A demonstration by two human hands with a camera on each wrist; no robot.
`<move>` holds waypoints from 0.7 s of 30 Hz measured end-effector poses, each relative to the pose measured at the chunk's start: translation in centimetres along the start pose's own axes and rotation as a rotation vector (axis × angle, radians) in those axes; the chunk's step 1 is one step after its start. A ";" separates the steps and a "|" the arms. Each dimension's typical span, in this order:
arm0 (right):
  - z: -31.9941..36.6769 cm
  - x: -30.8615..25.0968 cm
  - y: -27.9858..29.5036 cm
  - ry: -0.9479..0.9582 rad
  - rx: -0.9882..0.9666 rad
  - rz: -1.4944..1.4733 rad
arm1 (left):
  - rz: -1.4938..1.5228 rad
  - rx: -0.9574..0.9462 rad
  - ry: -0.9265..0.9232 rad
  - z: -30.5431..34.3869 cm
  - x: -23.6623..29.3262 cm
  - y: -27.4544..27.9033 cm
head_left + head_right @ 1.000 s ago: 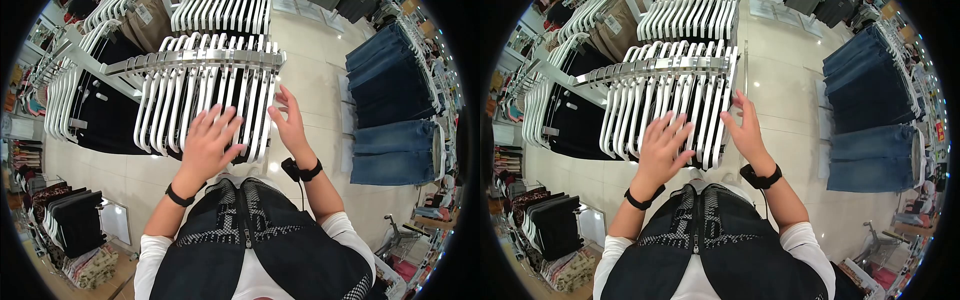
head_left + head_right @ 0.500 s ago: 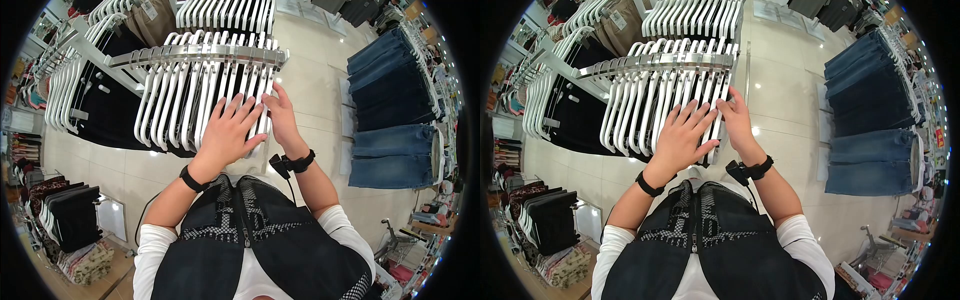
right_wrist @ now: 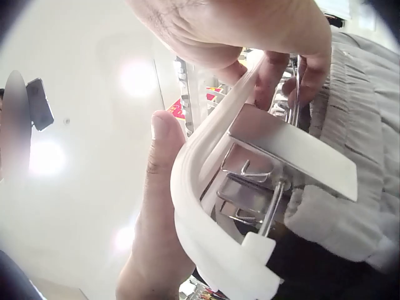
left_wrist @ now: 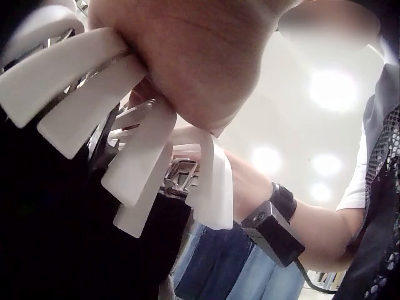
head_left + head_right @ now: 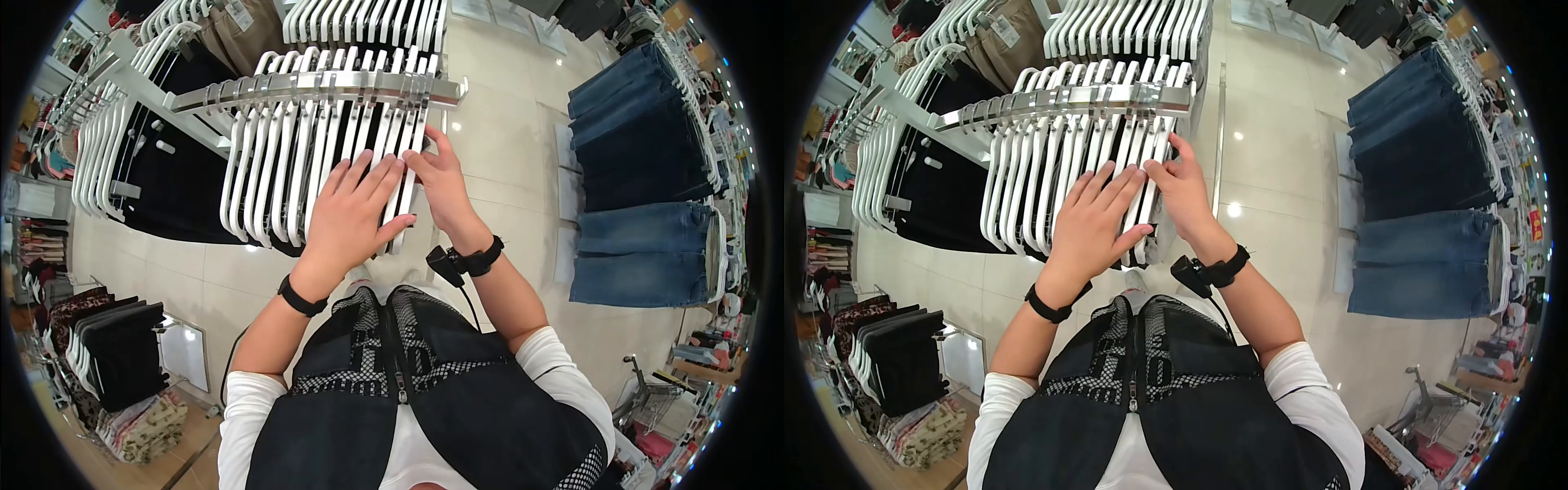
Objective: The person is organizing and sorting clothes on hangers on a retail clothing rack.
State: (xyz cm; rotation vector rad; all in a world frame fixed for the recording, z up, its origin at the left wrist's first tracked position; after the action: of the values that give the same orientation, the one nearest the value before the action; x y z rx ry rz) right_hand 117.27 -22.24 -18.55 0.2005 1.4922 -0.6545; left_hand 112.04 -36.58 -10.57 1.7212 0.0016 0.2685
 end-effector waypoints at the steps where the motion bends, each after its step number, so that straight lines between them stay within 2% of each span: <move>1: -0.1 0.1 0.1 0.001 -0.008 0.015 | -0.012 -0.008 0.000 0.0 0.0 -0.1; 6: 0.3 0.3 1.1 -0.010 0.010 0.051 | -0.025 -0.048 -0.016 -0.2 0.1 -0.6; 10: 1.5 -0.6 1.7 0.040 0.107 0.027 | -0.004 -0.051 -0.035 -0.3 0.3 -0.9; 17: 1.4 -0.8 1.8 0.012 -0.005 0.068 | 0.005 -0.047 -0.007 -0.3 0.2 -0.9; 21: 1.3 -0.3 2.4 -0.002 -0.006 0.138 | 0.016 -0.043 0.010 -0.5 0.7 -0.6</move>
State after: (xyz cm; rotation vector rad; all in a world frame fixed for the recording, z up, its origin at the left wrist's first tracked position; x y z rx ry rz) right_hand 119.66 -20.85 -18.75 0.2959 1.4636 -0.5392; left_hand 112.77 -35.92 -10.93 1.6782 -0.0110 0.2871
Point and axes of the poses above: each hand's wrist, its own z-axis away from the middle knuckle, its own y-axis out of the back of the hand, x = y × z, the point moved 8 cm from there along -z, towards the middle knuckle, and after that the axes turned 14 degrees about -x, right-handed, at the moved point
